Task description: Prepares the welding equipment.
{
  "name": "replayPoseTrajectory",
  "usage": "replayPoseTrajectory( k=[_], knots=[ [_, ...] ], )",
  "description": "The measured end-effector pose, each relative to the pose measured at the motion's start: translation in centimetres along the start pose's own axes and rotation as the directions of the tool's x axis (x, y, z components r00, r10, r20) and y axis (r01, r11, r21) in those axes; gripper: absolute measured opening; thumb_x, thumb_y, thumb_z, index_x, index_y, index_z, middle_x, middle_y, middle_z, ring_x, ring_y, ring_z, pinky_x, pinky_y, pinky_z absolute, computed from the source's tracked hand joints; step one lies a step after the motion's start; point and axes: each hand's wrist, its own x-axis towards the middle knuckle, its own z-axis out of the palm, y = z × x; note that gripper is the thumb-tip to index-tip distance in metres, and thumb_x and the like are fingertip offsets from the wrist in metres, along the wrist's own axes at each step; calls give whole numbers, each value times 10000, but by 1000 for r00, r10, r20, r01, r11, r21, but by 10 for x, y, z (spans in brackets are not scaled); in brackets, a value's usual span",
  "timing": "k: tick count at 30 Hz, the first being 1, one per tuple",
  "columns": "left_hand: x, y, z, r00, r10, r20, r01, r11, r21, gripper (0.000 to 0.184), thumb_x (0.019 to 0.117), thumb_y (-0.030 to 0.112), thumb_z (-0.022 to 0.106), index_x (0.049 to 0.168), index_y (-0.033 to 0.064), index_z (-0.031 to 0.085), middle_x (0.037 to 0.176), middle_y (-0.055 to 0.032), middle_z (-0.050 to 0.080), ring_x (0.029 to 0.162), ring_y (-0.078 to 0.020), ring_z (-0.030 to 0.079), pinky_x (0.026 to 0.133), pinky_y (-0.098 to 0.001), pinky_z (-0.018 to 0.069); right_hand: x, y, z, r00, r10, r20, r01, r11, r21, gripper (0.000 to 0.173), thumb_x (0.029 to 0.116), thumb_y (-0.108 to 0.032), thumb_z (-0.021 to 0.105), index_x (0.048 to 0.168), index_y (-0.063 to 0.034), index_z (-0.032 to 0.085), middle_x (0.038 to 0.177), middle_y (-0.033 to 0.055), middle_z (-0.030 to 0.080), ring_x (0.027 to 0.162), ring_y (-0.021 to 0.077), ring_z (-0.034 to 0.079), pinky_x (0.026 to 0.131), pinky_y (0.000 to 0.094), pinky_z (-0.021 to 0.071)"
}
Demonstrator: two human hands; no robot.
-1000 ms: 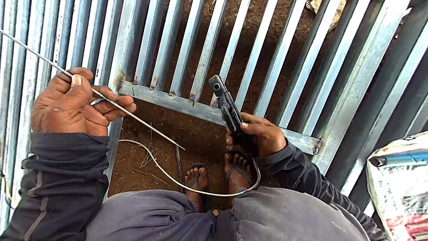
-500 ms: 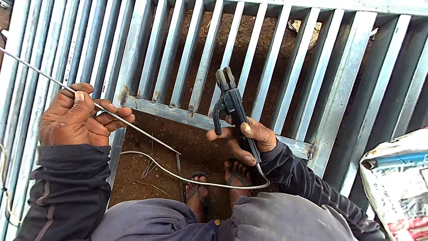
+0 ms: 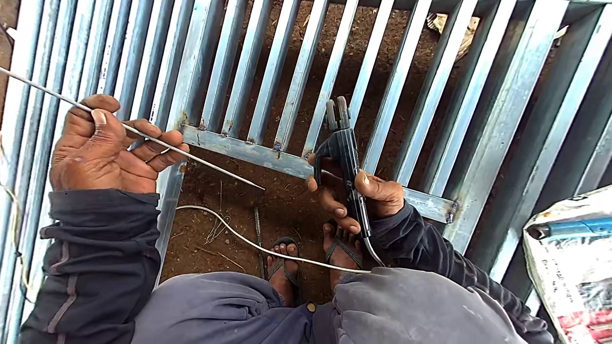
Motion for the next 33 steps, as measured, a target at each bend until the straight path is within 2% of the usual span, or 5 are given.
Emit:
replayPoseTrajectory(
  k=[12,20,25,30,33],
  knots=[
    [4,-6,-4,997,-66,-42,56,976,-213,234,1145,263,281,1240,203,487,930,-68,736,926,-293,762,830,-470,650,-5,16,9,923,-52,-380,-150,863,-483,587,796,-21,752,1350,-87,571,1093,137,726,469,113,581,414,244,518],
    [3,-15,1,994,-110,9,109,967,-232,228,1147,225,267,1253,164,460,941,-102,726,935,-318,761,822,-472,656,-10,32,2,888,-288,-360,-266,319,-910,808,735,-213,876,1438,-46,514,957,21,686,625,68,611,554,249,561],
    [5,-20,-3,991,-125,51,134,966,-221,237,1147,243,256,1253,173,455,955,-102,718,943,-317,755,831,-465,653,-23,40,-3,899,-126,-420,-292,544,-787,622,829,-315,691,1385,-90,525,908,27,664,509,94,578,424,271,532],
    [5,-19,-1,992,-119,37,124,975,-183,242,1148,238,243,1267,179,445,946,-85,719,929,-297,755,829,-457,653,-23,40,-5,945,97,-314,-242,852,-464,620,825,-155,764,1345,-36,447,1142,157,669,628,211,692,531,340,622],
    [6,-18,-2,994,-110,25,113,976,-185,239,1147,243,242,1239,177,453,932,-84,716,930,-294,753,832,-462,650,-21,38,-4,935,177,-307,-270,916,-297,641,762,-110,829,1275,-57,449,971,135,678,536,229,676,467,379,622]
  ],
)
